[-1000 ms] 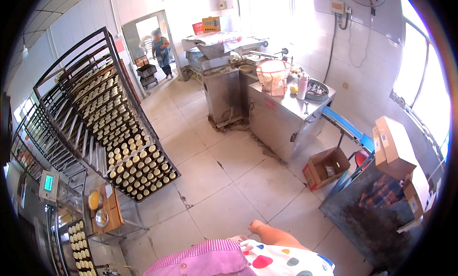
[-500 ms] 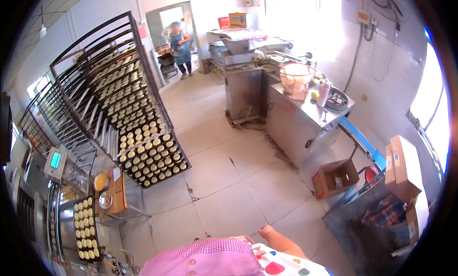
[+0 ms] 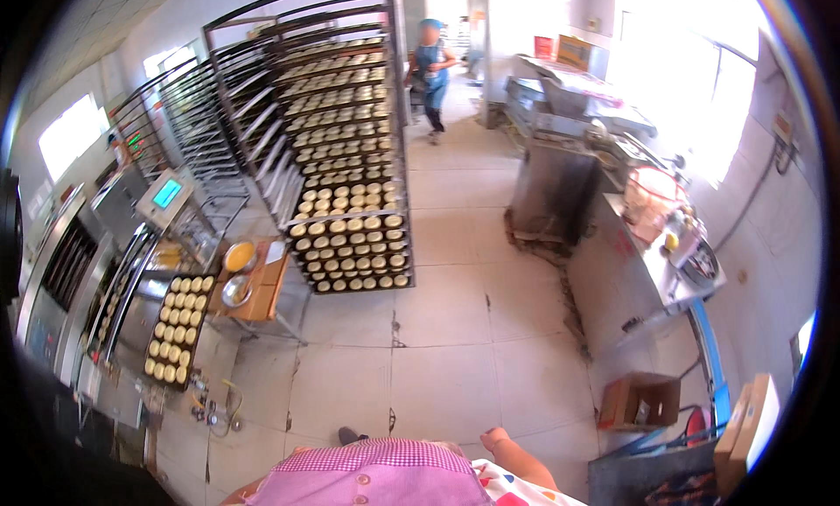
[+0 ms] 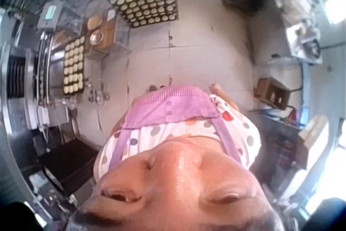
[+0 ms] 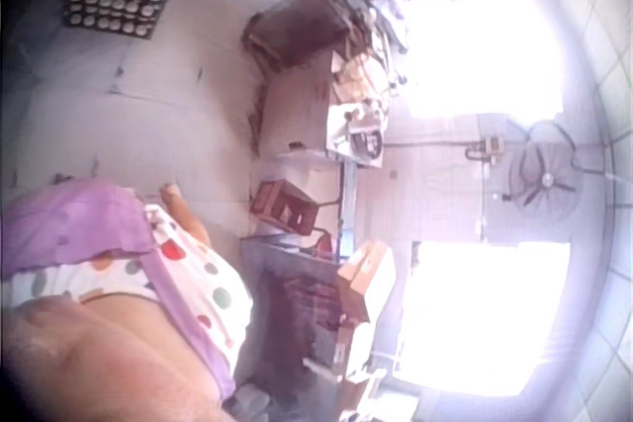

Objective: The person removes empty trays from a stack and places them into an industrial oven, then uses a brush to glaze circular pastry dough on a tray and places the tray onto a storage rack.

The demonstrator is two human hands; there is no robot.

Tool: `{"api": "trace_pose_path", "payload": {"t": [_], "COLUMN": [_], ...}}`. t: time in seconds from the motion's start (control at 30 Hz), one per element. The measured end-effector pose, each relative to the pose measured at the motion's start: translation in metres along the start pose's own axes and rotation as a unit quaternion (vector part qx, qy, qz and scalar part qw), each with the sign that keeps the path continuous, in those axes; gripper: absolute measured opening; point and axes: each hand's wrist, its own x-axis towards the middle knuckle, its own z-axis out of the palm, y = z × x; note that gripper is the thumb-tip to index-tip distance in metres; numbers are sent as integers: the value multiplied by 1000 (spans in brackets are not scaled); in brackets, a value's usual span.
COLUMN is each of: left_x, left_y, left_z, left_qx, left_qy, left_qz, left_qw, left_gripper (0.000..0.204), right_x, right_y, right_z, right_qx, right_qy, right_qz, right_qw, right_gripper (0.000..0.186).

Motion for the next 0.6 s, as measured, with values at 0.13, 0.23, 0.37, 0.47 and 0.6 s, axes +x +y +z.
{"api": "trace_pose_path", "payload": {"t": [0.13, 0.23, 0.37, 0.47, 0.6], "left_x": [-27, -43, -75, -81, -80], "left_y": [-47, -21, -34, -49, -81], "left_z": [22, 16, 19, 22, 28], "left_qx": [-12, -77, -111, -151, -216], "left_qy": [-19, 16, 89, 109, 114], "left_qz": [-40, -87, -148, -173, -190], "left_qw": [999, 993, 979, 967, 951], "left_gripper": [40, 33, 30, 29, 30], "right_x": [11, 25, 24, 49, 73], "right_y": [-60, -93, -181, -237, -303], "right_z": [4, 2, 23, 44, 76], "right_qx": [-44, -128, -187, -300, -270], "right_qy": [-64, -52, -94, -127, -139], "right_qz": [-18, -69, -141, -236, -271], "right_qw": [997, 988, 968, 915, 913], "right_gripper": [35, 34, 36, 36, 34]}}
